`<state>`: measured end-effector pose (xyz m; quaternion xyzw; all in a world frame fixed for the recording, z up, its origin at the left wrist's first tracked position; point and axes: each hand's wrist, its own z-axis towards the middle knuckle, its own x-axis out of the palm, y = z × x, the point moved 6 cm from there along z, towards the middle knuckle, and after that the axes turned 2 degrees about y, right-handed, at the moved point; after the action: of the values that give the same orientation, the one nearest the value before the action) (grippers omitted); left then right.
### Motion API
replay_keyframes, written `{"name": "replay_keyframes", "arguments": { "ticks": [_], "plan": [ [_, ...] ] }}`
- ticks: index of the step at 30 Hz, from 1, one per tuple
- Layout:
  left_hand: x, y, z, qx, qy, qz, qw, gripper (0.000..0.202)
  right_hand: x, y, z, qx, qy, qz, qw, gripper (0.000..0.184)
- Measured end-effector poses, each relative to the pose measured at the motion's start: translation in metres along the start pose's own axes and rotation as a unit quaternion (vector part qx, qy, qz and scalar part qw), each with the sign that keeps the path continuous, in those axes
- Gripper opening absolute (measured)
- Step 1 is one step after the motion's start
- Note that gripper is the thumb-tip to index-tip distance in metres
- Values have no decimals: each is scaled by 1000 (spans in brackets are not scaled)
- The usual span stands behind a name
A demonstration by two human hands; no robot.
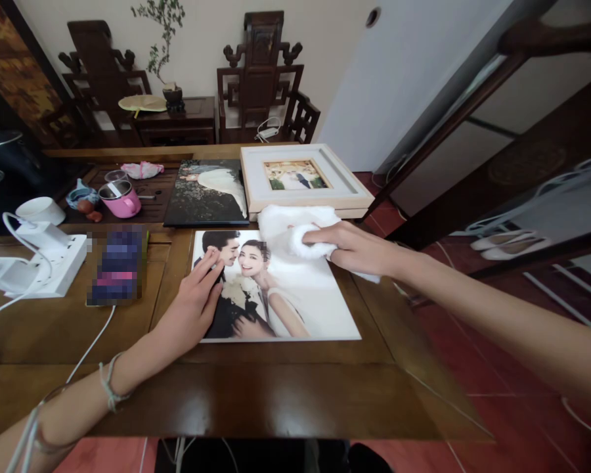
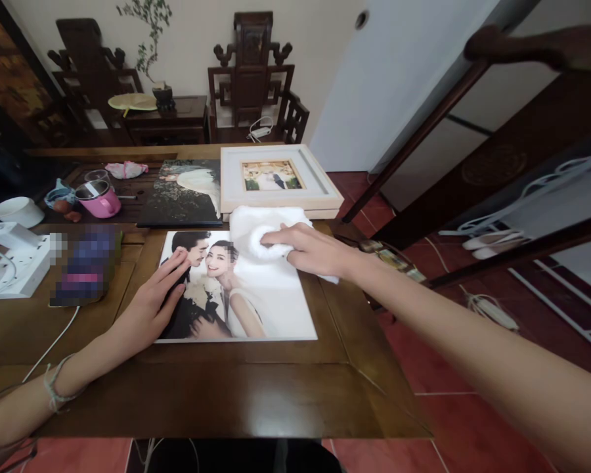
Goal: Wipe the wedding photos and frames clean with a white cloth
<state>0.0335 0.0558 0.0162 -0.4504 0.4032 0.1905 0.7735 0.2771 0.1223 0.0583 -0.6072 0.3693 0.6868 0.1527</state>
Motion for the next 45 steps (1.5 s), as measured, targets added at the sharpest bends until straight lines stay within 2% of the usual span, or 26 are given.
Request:
{"name": "replay_keyframes", "arguments": {
  "ticks": [4,8,12,15,18,23,26,31,36,38,42,45],
  "plan": [
    [0,0,1,-3,-6,1,1000,45,11,14,-15,25,-5,21,999,51],
    [0,-1,1,0,-6,5,1000,45,33,51,-53,19,4,49,999,49],
    [0,-2,1,-1,-4,13,1000,46,42,107,-86,-57,28,53,997,51],
    [0,-2,1,-1,4,23,1000,46,40,130,-95,-91,40,52,994,45],
    [1,-2,1,-5,11,30,999,45,39,118,-88,-96,41,56,993,45],
    [2,-1,1,-1,8,25,1000,45,33,52,-53,-38,14,56,998,44],
    [2,0,1,-1,7,22,1000,44,24,22,-26,-16,8,34,999,47],
    [2,0,1,-6,12,18,1000,44,16,5,-1,-30,-19,18,999,53],
    [1,-1,1,-10,10,21,1000,44,29,20,-19,-19,-38,10,999,50],
    [1,-1,1,-10,10,23,1000,45,37,39,-37,-26,-43,8,999,46],
    [1,-3,2,-14,13,30,999,45,49,94,-77,-80,-41,13,996,47],
    [2,-3,2,-19,17,33,999,45,56,125,-96,-102,-24,19,994,43]
  ]
}}
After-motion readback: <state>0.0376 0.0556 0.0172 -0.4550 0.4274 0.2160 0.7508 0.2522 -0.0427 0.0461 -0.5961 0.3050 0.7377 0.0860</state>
